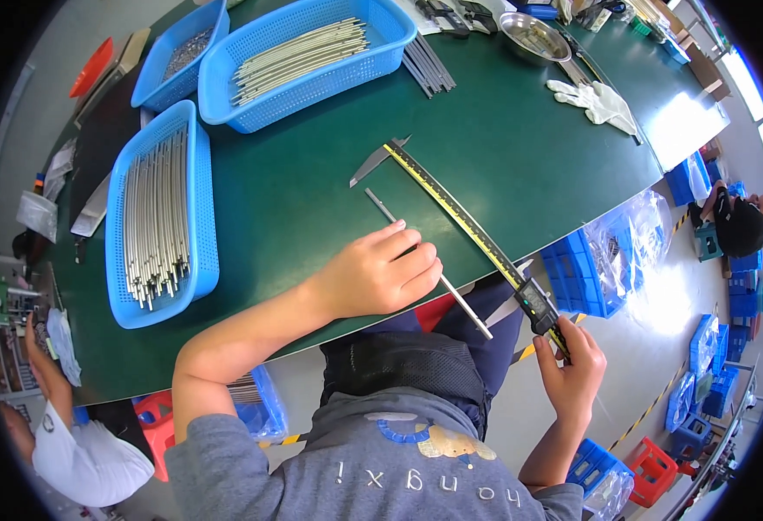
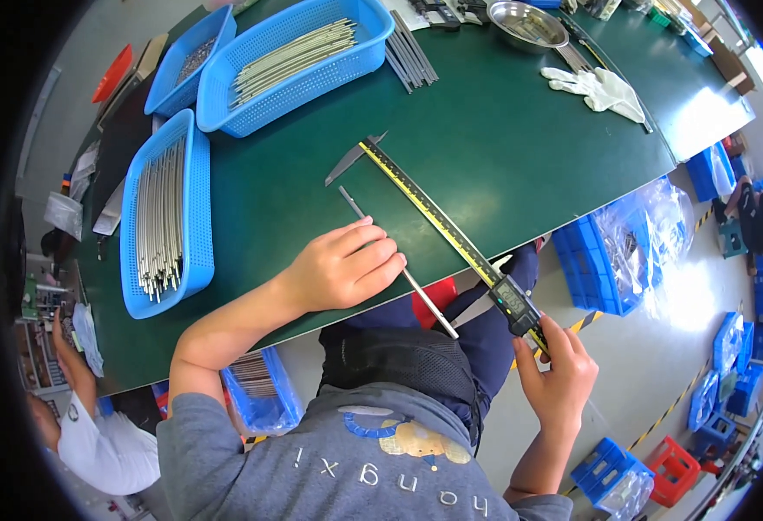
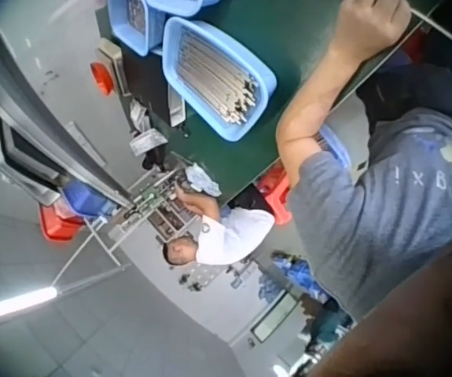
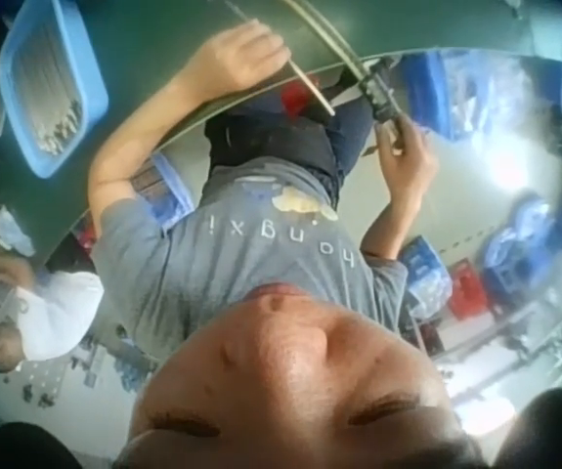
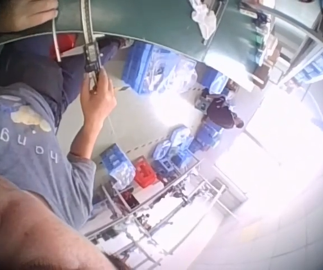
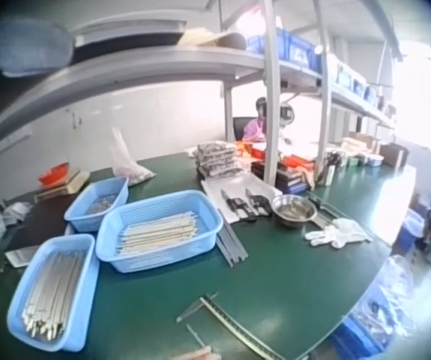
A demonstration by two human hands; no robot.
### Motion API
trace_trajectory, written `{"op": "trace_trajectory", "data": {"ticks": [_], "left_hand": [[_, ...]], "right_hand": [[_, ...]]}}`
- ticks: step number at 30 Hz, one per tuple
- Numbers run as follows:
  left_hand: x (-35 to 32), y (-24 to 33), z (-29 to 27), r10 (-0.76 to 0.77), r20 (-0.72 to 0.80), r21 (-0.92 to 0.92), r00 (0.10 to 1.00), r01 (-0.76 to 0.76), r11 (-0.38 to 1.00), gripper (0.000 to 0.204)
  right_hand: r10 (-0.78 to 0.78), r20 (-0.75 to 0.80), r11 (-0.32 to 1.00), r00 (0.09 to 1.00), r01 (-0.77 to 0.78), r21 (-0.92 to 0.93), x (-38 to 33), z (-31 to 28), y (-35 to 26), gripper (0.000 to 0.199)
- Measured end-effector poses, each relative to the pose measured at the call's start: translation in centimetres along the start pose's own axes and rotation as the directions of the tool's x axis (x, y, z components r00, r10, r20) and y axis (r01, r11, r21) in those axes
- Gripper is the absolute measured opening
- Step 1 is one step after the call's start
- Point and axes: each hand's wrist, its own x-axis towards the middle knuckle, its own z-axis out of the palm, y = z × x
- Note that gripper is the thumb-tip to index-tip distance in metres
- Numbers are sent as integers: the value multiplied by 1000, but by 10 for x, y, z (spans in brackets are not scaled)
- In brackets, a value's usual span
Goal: Measure the length of thin metal rods using a digital caliper at a workbench.
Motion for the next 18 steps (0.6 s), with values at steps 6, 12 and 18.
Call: {"op": "trace_trajectory", "data": {"ticks": [6, 12, 18], "left_hand": [[1, -2, -1, -30, 32, -19, 999, 30, 999, 11], [3, -3, -1, -63, 35, -12, 997, 63, 998, 11], [6, -3, -6, -109, 52, -55, 993, 111, 992, 19]], "right_hand": [[4, 6, 1000, 1000, -4, 1, -4, 1, 1, 35], [2, 7, 1000, 1000, -2, 11, -6, 0, 3, 36], [9, 10, 1000, 1000, -10, 13, -6, 0, 3, 35]]}}
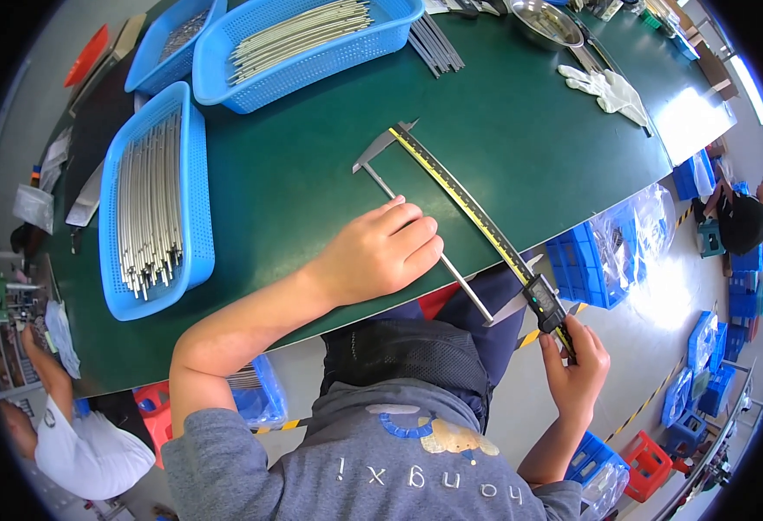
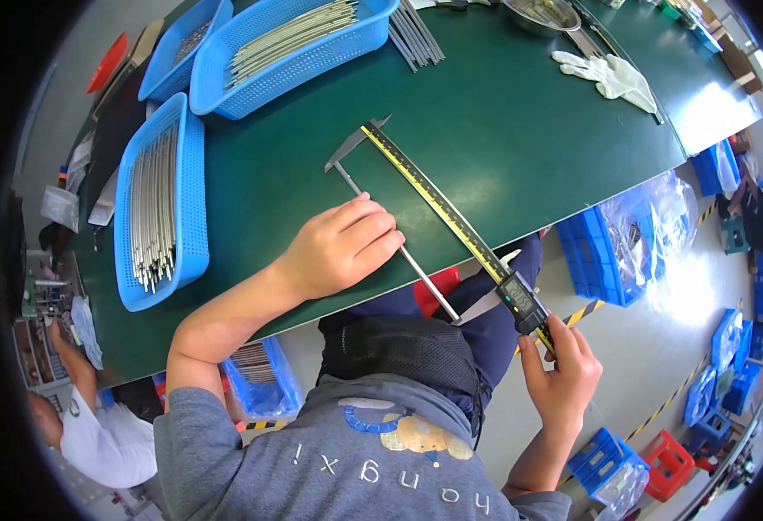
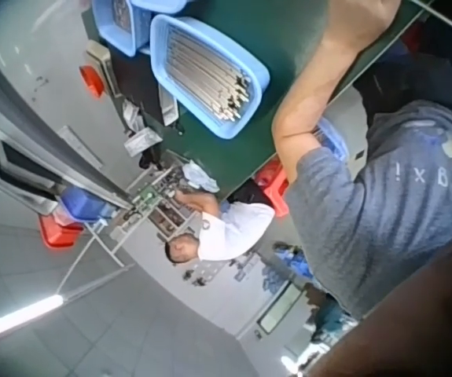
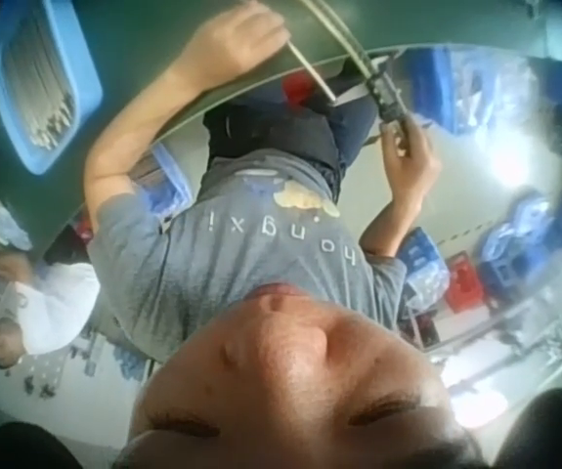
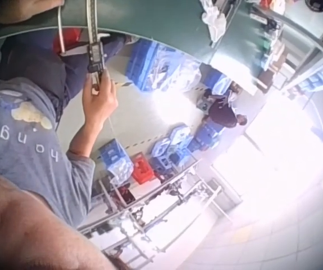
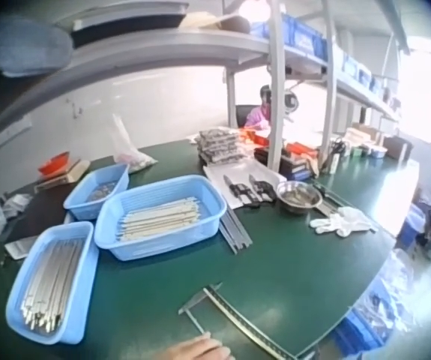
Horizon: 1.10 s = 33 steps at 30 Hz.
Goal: Measure the length of thin metal rods using a digital caliper at a workbench.
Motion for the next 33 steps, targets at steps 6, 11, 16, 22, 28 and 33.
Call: {"op": "trace_trajectory", "data": {"ticks": [6, 11, 16, 22, 28, 33], "left_hand": [[0, 0, -1, -26, 20, -3, 999, 26, 1000, 18], [-1, -1, 0, -75, 38, -67, 996, 78, 995, 15], [2, -6, -5, -77, 47, -71, 996, 80, 994, 10], [1, -11, -6, -79, 55, -98, 995, 84, 992, 13], [3, -8, -9, -116, 70, -120, 991, 124, 985, 17], [3, -9, -8, -106, 67, -132, 992, 114, 985, 18]], "right_hand": [[6, 5, 1000, 1000, -6, 13, -2, 0, 1, 35], [25, 2, 1000, 1000, -25, 9, -5, 1, 1, 35], [11, 11, 999, 1000, -11, 36, -7, 3, 0, 36], [39, 22, 999, 999, -40, 34, -7, 5, -4, 38], [18, 8, 999, 1000, -18, 29, -8, 6, -3, 34], [41, 6, 999, 999, -41, -5, -10, 8, -2, 31]]}}
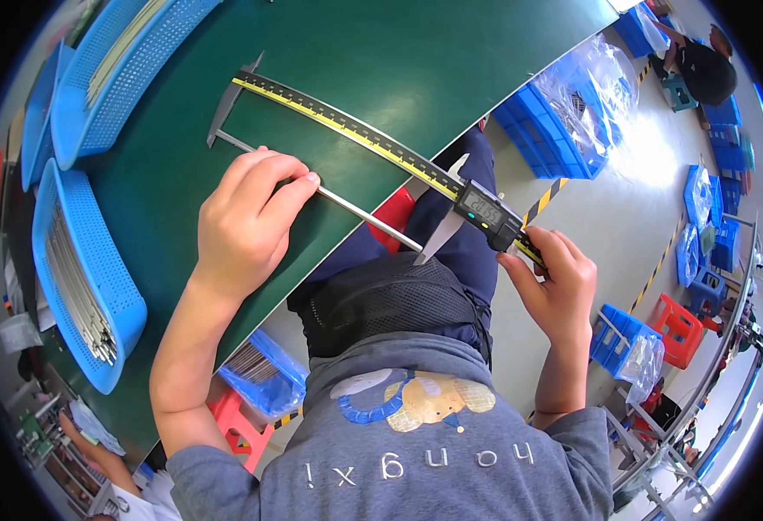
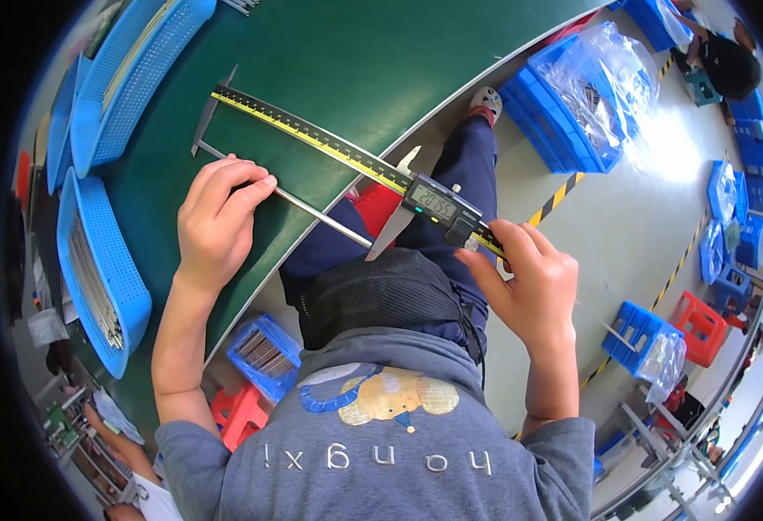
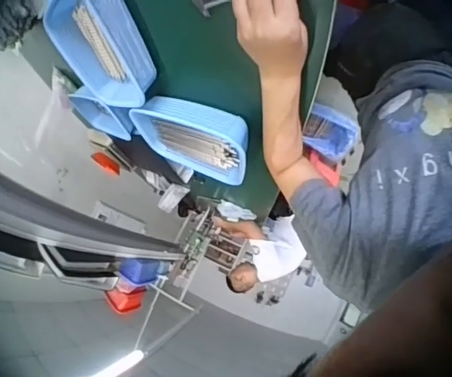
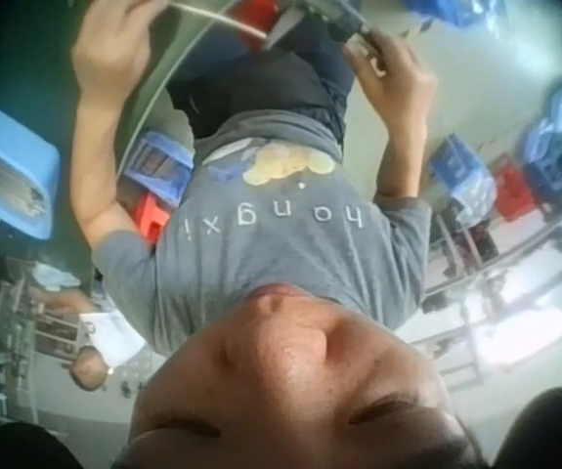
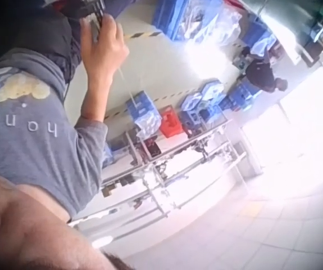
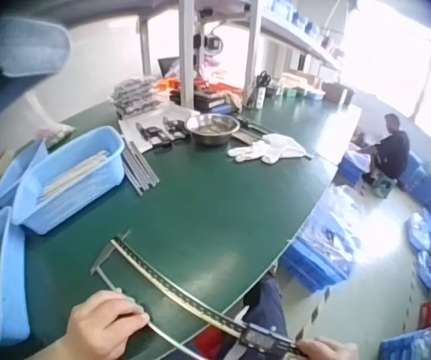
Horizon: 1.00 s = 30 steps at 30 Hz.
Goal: Measure the length of thin metal rods using a digital caliper at a workbench.
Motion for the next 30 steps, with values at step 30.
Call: {"op": "trace_trajectory", "data": {"ticks": [30], "left_hand": [[0, -5, -4, -6, 61, 17, 998, 5, 1000, 28]], "right_hand": [[18, -11, 994, 1000, -20, -109, 3, 2, -5, 39]]}}
